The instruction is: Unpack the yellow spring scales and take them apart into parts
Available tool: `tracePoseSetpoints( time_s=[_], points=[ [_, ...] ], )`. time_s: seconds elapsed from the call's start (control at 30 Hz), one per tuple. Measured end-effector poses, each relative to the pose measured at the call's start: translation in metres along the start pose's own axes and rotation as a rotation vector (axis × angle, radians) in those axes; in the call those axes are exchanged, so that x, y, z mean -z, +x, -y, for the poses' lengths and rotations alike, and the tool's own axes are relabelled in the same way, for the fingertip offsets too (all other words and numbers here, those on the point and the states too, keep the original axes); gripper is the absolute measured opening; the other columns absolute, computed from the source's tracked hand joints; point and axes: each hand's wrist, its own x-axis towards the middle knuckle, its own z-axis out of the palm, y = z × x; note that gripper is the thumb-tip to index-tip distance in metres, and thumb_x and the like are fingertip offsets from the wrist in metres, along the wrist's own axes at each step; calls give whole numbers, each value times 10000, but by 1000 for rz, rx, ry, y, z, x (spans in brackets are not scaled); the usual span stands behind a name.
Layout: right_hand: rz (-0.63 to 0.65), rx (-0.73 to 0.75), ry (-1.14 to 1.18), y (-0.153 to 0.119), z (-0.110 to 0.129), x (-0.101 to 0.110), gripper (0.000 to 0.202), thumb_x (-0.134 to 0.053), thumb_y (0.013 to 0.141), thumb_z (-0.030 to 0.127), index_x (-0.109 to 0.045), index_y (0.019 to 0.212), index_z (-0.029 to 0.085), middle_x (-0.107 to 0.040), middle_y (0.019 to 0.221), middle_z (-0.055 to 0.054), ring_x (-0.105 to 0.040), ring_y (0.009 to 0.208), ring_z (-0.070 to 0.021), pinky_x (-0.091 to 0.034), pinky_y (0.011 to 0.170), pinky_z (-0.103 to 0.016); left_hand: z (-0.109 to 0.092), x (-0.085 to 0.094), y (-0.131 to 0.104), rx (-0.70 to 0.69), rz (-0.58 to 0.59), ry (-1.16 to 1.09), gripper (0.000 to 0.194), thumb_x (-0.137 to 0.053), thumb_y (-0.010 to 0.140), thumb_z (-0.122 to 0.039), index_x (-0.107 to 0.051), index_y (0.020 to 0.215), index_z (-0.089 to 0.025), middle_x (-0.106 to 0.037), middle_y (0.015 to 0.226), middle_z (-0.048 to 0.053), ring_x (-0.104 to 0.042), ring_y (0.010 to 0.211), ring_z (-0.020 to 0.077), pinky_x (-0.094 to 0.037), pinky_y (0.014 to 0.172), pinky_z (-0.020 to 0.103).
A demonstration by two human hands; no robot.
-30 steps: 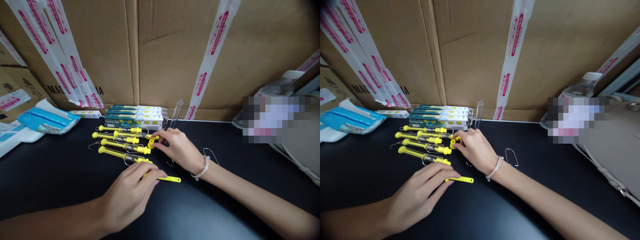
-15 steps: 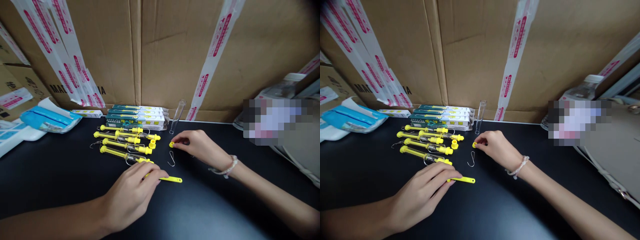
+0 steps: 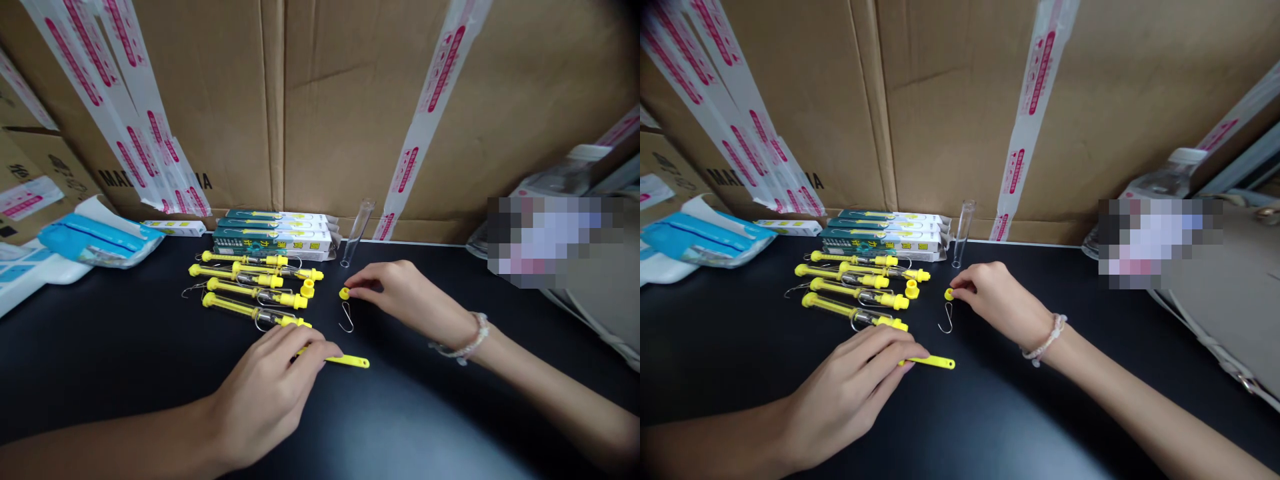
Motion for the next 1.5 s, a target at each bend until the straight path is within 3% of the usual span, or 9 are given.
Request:
tracePoseSetpoints(
  time_s=[0.1, 0.2, 0.33, 0.43, 0.57, 0.83, 1.17, 1.33, 1.5],
  points=[
    [-40, 18, -33, -3, -6, 9, 180, -652, 929, 178, -811, 987, 240, -816, 997, 13, -765, 919, -214, -570, 845, -297, -1, 1, 1, 4, 11, -4, 323, -471, 926, 16, -626, 1124, -187, -692, 1022, 37, -649, 926, 203, -539, 848, 361],
    [-85, 20, -47, -10, -20, 18, 160, -675, 920, 266, -804, 1012, 242, -814, 984, 0, -762, 882, -219, -573, 796, -305, -2, 2, 3, 12, 11, -2, 293, -478, 945, -4, -627, 1115, -192, -695, 1013, 27, -651, 909, 195, -529, 833, 352],
    [17, 20, 1, -23, -42, 21, 299, -810, 785, 387, -784, 1039, 232, -793, 905, -10, -731, 769, -196, -568, 693, -290, -2, 0, 4, 23, 0, 1, 253, -486, 969, -43, -631, 1113, -193, -695, 1014, 27, -653, 916, 189, -527, 851, 337],
    [60, 26, 55, -30, -50, 16, 210, -773, 812, 304, -775, 1004, 217, -782, 919, -19, -719, 757, -170, -573, 700, -271, -2, -1, 4, 24, -6, 6, 255, -480, 973, -48, -637, 1112, -194, -691, 1009, 27, -653, 908, 182, -525, 855, 324],
    [30, 80, 103, -34, -40, 5, 151, -653, 875, 185, -759, 979, 214, -773, 917, -26, -716, 761, -159, -580, 720, -268, -2, -1, 5, 32, -8, 2, 265, -476, 972, -39, -638, 1113, -195, -688, 1016, 25, -653, 925, 173, -514, 870, 312],
    [-33, 182, 149, -32, -22, -12, 199, -611, 898, 114, -715, 1051, 186, -749, 996, -51, -709, 814, -157, -573, 759, -279, -3, -1, 3, 36, 5, -7, 263, -492, 969, -36, -630, 1124, -198, -681, 1030, 21, -645, 944, 167, -494, 886, 301],
    [-40, 191, 148, -34, -20, -8, 199, -675, 894, 139, -706, 1082, 193, -731, 1040, -54, -686, 799, -156, -574, 753, -284, -4, 0, 6, 32, -4, -6, 252, -490, 971, -42, -628, 1114, -197, -683, 1019, 22, -652, 921, 175, -508, 859, 315],
    [-84, 423, 7, -39, -13, -7, 222, -676, 940, 308, -721, 1137, 216, -745, 1113, -78, -625, 994, -240, -536, 873, -402, -4, -1, 5, 35, -3, -4, 247, -483, 978, -55, -636, 1106, -201, -685, 1013, 22, -654, 922, 175, -511, 857, 315],
    [-156, 606, -204, -44, -1, -14, 215, -550, 1016, 250, -749, 1039, 171, -774, 991, -89, -595, 915, -238, -454, 742, -385, -2, -1, 4, 29, -7, 11, 251, -465, 989, -67, -641, 1107, -201, -690, 1011, 27, -660, 934, 175, -519, 867, 310]
  ],
)
